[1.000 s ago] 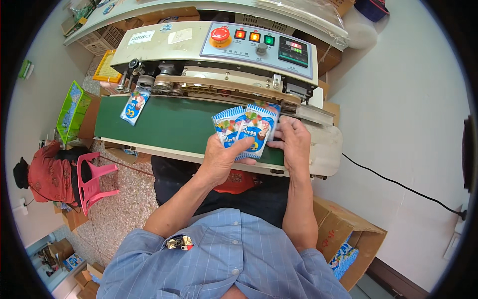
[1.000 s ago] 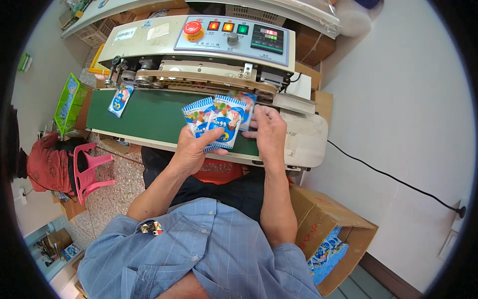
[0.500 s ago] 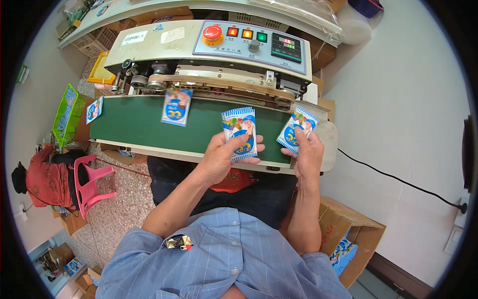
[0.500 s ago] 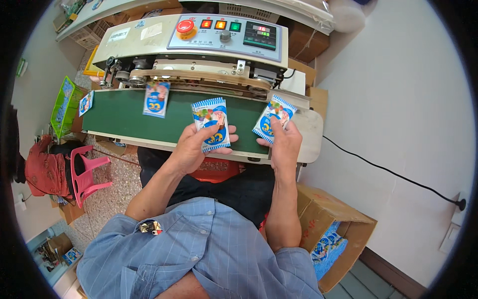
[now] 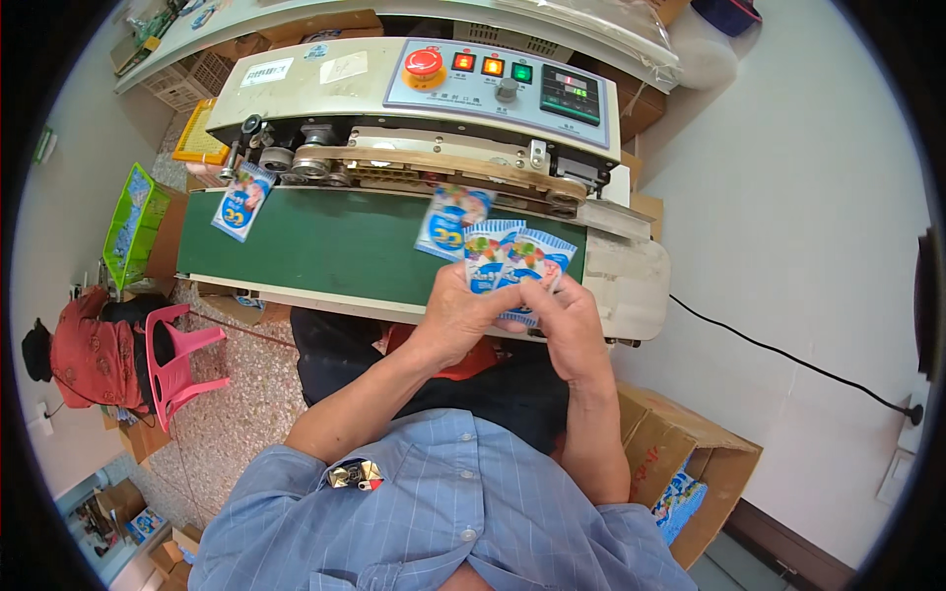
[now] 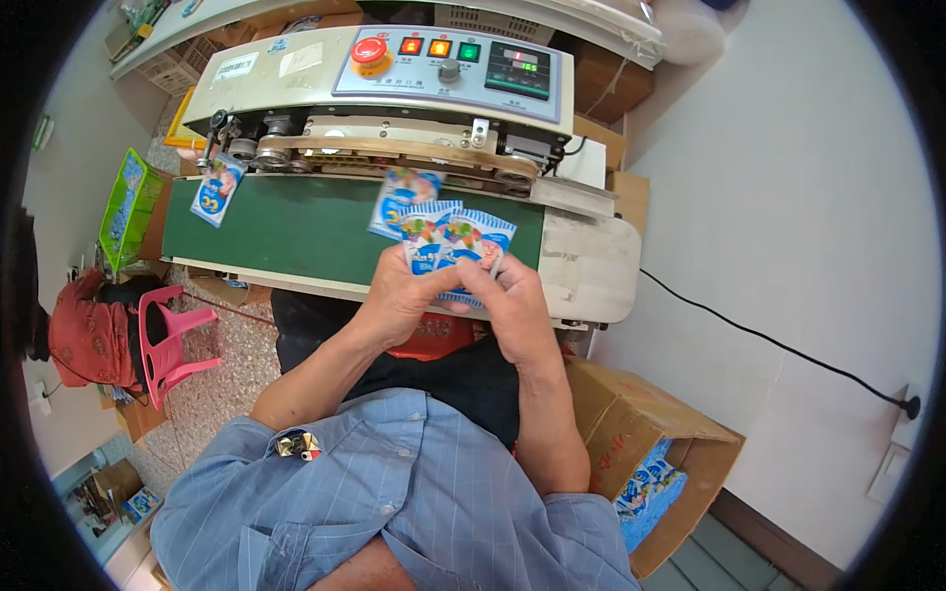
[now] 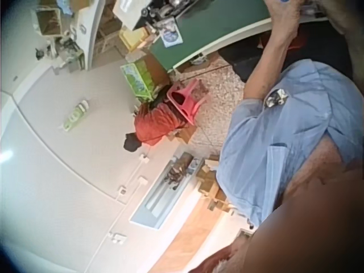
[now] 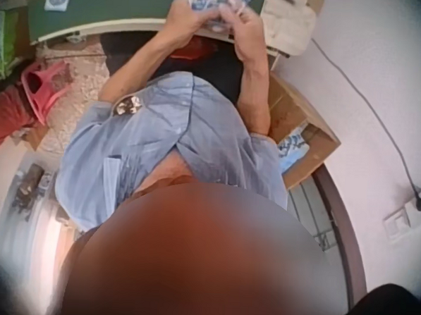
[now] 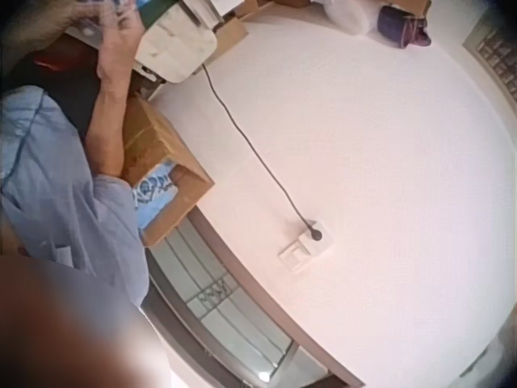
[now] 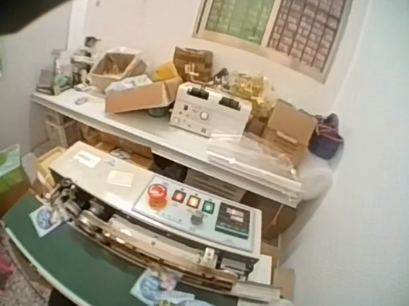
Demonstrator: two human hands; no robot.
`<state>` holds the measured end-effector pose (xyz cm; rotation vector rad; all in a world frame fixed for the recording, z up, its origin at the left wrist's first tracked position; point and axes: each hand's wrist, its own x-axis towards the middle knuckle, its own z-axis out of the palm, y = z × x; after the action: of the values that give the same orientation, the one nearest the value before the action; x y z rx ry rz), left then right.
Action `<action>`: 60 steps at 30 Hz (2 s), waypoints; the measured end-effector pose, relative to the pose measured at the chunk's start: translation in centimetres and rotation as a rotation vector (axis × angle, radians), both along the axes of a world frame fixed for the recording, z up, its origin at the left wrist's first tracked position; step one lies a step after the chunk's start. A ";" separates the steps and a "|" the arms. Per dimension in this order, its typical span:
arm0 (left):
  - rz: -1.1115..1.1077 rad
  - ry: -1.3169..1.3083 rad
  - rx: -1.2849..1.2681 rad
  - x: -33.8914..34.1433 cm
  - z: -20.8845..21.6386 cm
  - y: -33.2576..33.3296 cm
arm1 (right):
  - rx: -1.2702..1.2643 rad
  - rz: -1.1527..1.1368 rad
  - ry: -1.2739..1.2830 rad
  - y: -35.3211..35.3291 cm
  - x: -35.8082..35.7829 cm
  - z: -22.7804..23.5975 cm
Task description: Placing small blue packets onto the conveyor belt of a sealing machine for processing.
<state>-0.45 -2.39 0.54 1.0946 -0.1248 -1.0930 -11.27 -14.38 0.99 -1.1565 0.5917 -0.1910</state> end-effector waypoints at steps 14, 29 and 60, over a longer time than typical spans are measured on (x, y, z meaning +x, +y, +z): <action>-0.197 0.127 0.097 1.0 0.0 1.4 | -0.055 -0.193 0.159 -5.5 2.9 -2.6; -0.461 0.155 0.003 -0.4 -1.2 0.4 | 0.028 -0.388 0.037 -2.5 -1.1 -1.1; -0.529 0.086 0.263 -6.2 -9.4 5.8 | -0.776 -0.770 1.070 4.2 -38.6 10.5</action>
<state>-6.64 3.41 -8.89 1.2847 -0.2145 -1.6636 -49.88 -10.14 11.45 -1.6980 2.0438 -0.4880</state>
